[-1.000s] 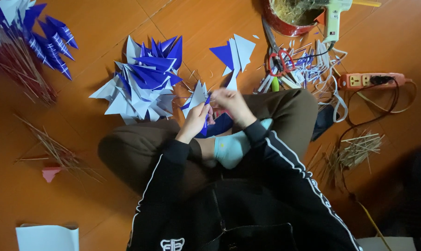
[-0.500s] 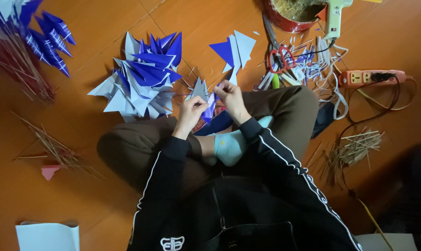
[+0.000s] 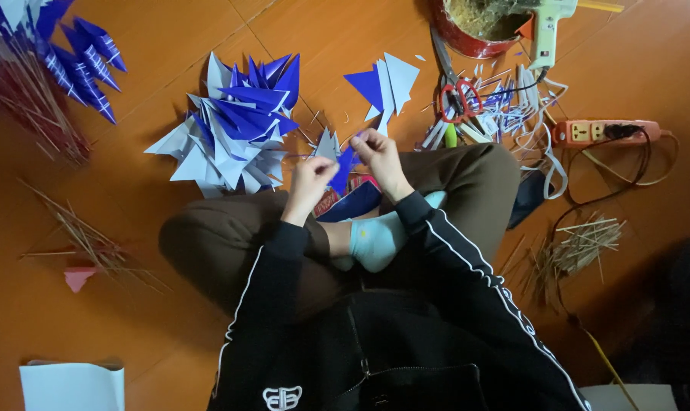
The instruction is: Assembling decorative paper arrows by folding paper triangles and attaching them to wooden sticks using glue.
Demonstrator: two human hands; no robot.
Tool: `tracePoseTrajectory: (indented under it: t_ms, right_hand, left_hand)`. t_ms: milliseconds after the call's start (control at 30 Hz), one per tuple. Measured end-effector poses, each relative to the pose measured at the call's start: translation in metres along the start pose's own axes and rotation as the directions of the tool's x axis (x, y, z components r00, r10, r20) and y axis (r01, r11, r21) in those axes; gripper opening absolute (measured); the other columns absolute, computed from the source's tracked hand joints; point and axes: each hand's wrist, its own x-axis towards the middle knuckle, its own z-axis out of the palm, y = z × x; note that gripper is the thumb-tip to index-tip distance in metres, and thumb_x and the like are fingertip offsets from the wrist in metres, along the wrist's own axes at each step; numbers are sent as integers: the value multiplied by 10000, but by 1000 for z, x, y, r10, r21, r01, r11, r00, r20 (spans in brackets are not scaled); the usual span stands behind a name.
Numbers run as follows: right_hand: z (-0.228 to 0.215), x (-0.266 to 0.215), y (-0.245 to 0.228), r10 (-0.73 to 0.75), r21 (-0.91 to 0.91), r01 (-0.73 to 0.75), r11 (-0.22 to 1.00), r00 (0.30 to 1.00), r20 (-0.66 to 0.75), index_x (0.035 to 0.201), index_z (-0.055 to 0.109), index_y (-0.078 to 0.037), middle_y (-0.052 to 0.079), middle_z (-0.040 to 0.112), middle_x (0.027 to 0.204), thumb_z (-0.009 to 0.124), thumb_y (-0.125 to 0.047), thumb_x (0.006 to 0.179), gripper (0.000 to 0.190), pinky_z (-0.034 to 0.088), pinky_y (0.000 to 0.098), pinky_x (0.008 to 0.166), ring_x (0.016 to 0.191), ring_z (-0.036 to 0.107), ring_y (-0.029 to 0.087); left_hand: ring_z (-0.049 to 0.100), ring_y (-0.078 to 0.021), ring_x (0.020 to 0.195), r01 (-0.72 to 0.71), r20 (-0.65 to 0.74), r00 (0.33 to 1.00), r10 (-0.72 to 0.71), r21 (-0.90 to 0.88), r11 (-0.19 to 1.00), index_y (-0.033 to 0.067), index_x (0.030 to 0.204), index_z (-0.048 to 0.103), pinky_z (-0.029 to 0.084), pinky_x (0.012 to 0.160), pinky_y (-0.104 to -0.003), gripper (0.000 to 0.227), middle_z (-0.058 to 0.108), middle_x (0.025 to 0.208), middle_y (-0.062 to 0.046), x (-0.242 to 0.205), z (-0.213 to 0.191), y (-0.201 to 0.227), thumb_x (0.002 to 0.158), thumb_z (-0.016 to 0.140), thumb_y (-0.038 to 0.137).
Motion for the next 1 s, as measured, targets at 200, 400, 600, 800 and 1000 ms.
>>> tracePoseTrajectory:
  t_ms: [200,400,600,800,1000]
  right_hand:
    - [3,-12,35,-3,45,-10,999,963,268,1262,576,9,91,654,821,713,64,868,421,545,229,591,746,625,130]
    - [1,-15,19,-156,-299,209,931,969,192,1243,653,-98,86,652,771,767,-32,860,405,518,286,571,655,589,147]
    - [6,-19,-2,-386,-480,495,724,868,314,1270,641,-106,58,578,743,776,-81,857,435,543,358,621,669,597,221]
    - [6,-17,-6,-410,-439,544,715,835,367,1161,683,-34,65,531,714,768,-92,863,315,520,343,633,663,575,240]
    - [5,-19,-5,-244,-271,323,907,927,286,813,644,-23,31,476,660,772,-131,881,181,428,287,582,621,509,139]
  left_hand:
    - [502,-175,1026,254,-39,935,-352,-617,744,47,1101,697,434,977,-367,286,603,1037,-44,6,4,14,930,725,274]
    - [553,-267,1107,236,25,955,-294,-662,711,14,1214,632,483,983,-450,484,590,1154,-164,14,2,-18,957,711,417]
    - [639,-156,906,219,-30,957,-289,-579,786,17,1142,673,613,750,-328,404,670,991,-66,13,-5,7,897,774,323]
    - [598,-191,869,218,-50,942,-331,-659,720,16,1090,684,641,708,-426,282,633,974,-105,11,-5,14,931,712,248]
    - [657,-204,767,203,-73,938,-340,-680,704,16,1048,704,661,665,-418,191,642,878,-126,13,-4,9,932,690,167]
